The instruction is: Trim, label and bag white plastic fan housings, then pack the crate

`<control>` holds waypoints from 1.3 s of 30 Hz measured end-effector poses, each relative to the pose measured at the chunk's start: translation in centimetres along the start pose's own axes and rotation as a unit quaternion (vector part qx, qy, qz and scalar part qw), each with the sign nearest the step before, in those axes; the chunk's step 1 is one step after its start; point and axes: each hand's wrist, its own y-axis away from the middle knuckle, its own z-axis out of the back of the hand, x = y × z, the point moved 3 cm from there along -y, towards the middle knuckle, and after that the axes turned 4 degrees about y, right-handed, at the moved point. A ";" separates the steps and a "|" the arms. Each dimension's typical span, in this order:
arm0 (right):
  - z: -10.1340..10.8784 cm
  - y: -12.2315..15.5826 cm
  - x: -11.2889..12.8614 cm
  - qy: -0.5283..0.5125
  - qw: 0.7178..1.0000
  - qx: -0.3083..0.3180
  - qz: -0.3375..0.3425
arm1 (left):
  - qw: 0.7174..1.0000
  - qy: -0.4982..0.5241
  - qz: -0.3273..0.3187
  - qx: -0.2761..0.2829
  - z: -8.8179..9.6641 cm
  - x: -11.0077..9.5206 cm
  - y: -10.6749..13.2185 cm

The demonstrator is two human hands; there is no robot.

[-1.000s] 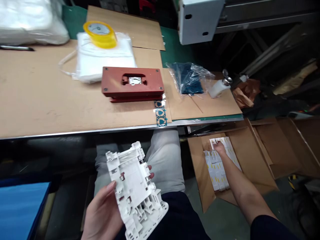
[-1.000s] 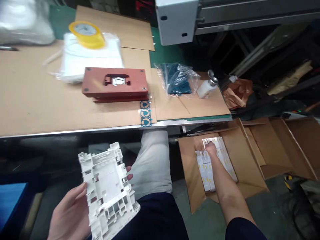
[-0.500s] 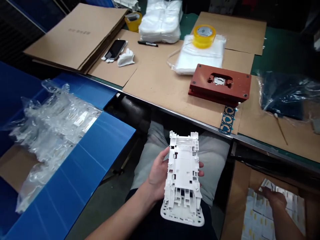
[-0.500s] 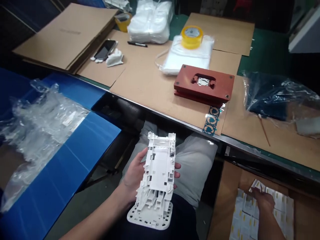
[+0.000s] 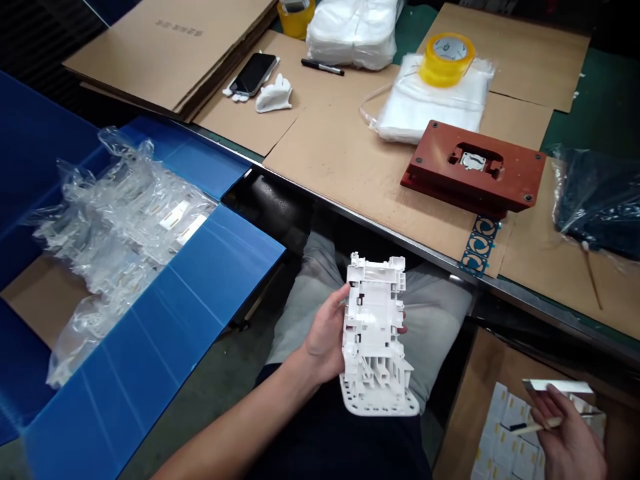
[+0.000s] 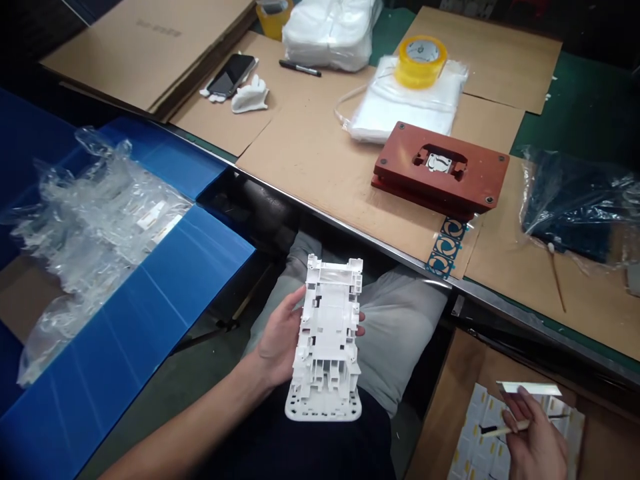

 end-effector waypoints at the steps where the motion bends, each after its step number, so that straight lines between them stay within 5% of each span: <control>1: 0.1 1.3 1.1 -0.027 0.999 -0.010 -0.031 | 1.000 -0.011 -0.013 -0.021 0.2 -0.1 -0.1; 5: -1.7 5.5 9.9 -0.182 0.966 0.046 -0.179 | 0.991 -0.064 -0.054 -0.101 1.3 0.1 -0.8; 9: -5.7 7.2 21.4 -0.093 0.983 0.154 -0.036 | 0.980 -0.099 -0.112 -0.127 2.4 0.4 -1.0; 13: -9.3 8.5 26.7 0.004 0.977 0.191 0.099 | 0.976 -0.098 -0.154 -0.118 2.5 1.0 -0.7; 18: -10.8 9.7 27.3 0.023 0.971 0.180 0.156 | 0.977 -0.079 -0.172 -0.100 2.6 1.3 -0.4; 27: -11.3 9.7 27.1 -0.047 0.958 0.240 0.148 | 0.983 -0.060 -0.140 -0.105 3.0 1.1 -0.1; 31: -11.7 8.1 25.8 -0.126 0.959 0.243 0.068 | 0.990 -0.017 -0.110 -0.083 3.1 0.8 0.0; 33: -12.1 7.5 25.2 -0.217 0.925 0.310 -0.017 | 0.994 -0.004 -0.081 -0.074 3.4 0.6 0.1; 37: -13.1 7.8 24.9 -0.332 0.796 0.491 -0.121 | 0.998 -0.008 0.023 -0.053 4.0 0.6 0.4; 39: -13.4 8.1 24.8 -0.344 0.785 0.499 -0.129 | 0.996 -0.044 0.035 -0.065 4.4 0.5 0.7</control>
